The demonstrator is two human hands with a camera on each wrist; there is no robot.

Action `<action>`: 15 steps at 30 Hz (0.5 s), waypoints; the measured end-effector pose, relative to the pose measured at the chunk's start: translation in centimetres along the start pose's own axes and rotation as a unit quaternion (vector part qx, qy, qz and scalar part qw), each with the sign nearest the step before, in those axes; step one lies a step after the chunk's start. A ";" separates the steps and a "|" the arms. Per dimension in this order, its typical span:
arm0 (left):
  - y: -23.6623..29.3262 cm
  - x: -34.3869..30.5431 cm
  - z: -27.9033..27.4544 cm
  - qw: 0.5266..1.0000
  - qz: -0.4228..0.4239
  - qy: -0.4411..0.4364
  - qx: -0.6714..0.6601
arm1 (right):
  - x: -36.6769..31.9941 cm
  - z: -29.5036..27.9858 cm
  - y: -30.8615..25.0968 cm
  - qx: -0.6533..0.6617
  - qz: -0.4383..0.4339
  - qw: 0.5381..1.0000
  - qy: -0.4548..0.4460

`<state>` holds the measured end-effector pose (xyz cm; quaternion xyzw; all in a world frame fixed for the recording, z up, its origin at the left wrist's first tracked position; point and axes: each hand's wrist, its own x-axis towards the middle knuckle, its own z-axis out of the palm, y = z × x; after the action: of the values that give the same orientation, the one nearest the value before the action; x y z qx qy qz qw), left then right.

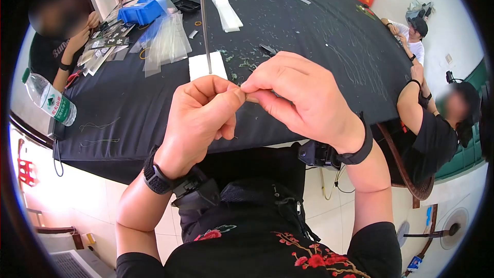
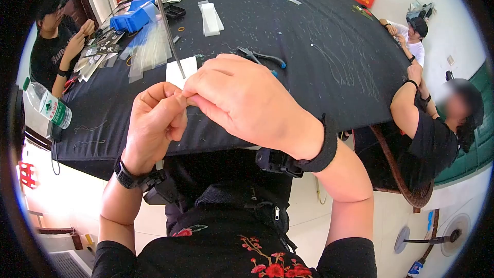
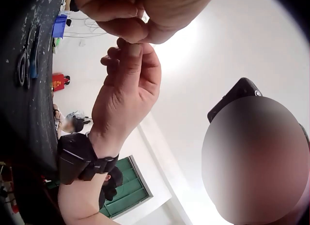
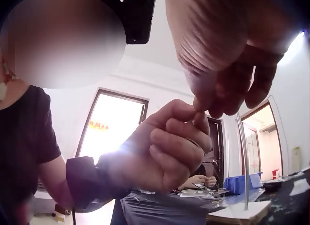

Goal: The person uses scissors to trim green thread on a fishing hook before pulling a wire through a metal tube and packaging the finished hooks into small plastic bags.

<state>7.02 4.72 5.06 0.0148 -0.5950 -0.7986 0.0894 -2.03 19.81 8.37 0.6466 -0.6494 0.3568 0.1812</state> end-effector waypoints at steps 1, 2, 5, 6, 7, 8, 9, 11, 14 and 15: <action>0.0 0.0 0.0 1.000 -0.007 0.000 -0.009 | 0.0 0.0 0.1 -0.001 -0.001 1.000 -0.001; 0.0 0.0 0.1 1.000 -0.006 -0.001 -0.010 | -0.1 0.1 0.2 -0.012 -0.009 1.000 0.012; 0.0 -0.5 0.1 1.000 -0.017 -0.010 -0.009 | -0.4 -0.2 0.3 -0.025 0.001 0.999 0.029; -0.1 -0.7 0.1 1.000 -0.014 -0.005 -0.013 | -0.4 -0.4 0.5 -0.028 0.017 0.999 0.033; -0.1 -0.8 0.0 1.000 -0.011 0.000 -0.016 | -0.5 -0.5 0.7 -0.026 0.017 0.999 0.034; -0.1 -0.8 -0.2 1.000 -0.011 0.002 -0.014 | -0.5 -0.6 0.9 -0.021 0.019 0.998 0.050; 0.0 -0.8 -0.3 0.999 0.009 0.009 -0.031 | -0.5 -0.7 1.1 -0.017 0.020 0.998 0.065; 0.1 -0.8 -0.8 0.999 0.035 0.005 -0.035 | -0.6 -0.7 1.5 -0.010 0.023 0.996 0.080; 0.8 -1.0 -0.8 0.998 0.059 0.022 0.020 | -0.2 -0.9 1.5 0.004 0.037 0.994 0.106; 1.0 -1.1 -0.7 0.998 0.062 0.023 0.022 | 0.0 -1.0 1.5 0.013 0.038 0.992 0.120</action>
<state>8.30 3.97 5.78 -0.0016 -0.6101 -0.7776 0.1521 -3.67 20.35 8.70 0.5767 -0.6423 0.4466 0.2354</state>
